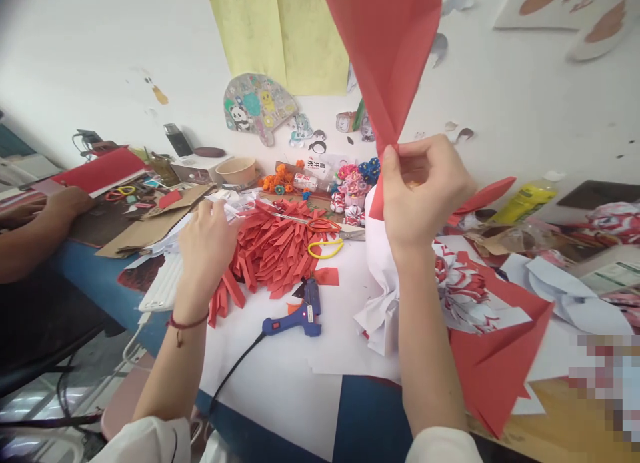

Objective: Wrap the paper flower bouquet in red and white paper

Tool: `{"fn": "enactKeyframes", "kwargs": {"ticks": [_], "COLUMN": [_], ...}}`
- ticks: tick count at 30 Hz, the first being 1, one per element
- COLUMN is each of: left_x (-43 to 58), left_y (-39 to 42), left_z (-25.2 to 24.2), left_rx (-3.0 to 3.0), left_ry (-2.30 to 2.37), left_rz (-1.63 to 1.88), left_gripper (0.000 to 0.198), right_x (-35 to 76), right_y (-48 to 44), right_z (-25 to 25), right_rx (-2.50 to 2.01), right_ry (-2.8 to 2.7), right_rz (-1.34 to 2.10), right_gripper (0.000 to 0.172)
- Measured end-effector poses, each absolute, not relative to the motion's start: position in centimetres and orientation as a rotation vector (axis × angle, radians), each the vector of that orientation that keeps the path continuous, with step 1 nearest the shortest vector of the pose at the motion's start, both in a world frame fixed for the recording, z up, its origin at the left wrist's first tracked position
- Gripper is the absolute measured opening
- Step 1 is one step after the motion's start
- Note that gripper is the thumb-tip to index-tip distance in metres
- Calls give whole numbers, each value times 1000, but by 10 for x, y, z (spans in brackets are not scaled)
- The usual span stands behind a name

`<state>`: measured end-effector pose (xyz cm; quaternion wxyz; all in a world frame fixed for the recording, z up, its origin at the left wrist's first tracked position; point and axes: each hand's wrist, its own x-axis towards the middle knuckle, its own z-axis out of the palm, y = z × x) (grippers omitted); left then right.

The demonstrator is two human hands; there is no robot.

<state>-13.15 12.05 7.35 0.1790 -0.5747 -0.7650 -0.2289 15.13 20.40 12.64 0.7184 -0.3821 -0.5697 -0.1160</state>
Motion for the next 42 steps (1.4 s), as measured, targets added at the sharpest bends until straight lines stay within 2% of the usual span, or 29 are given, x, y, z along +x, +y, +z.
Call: {"fn": "enactKeyframes", "kwargs": {"ticks": [4,9,12,17,20,23,25,28,32,36,42], "left_x": [-94,-46,-27,-9,-8,-12,-14,-13,1,17,33], "left_y": [121,154,174,188,184,171,161,148,134,125,122], "left_z": [81,100,108,104,97,86,73,48,21,15,20], "left_rx": [-2030,-2589,-2831,-2897,-2934,-2928,-2902,-2893,-2911,-2876,-2859], "left_ry": [-2073,-1630,-1304,-1113,-1207,-1455,-1668,-1852,-1947,-2006,-1958], "left_rz": [-897,-1871,-2330,-2658,-2654,-2541,-2375,-2047,-1658,-1260,-1099], "left_gripper": [31,37,37,35,35,37,42,43,39,39,44], "right_x": [139,119,113,125,154,191,211,226,221,209,200], "right_y": [198,177,170,158,123,69,40,25,46,62,74], "right_z": [127,123,117,116,108,75,42,-9,-45,-42,-31], "right_rx": [-779,-759,-718,-802,-933,-1262,-1554,-1804,-1604,-1280,-1071], "right_ry": [-1306,-1421,-1423,-1430,-1539,-1305,-1203,-1189,-1000,-767,-637], "right_rz": [-128,24,104,217,326,297,311,536,819,1104,1390], "right_gripper": [8,11,10,13,17,24,29,44,61,65,48]}}
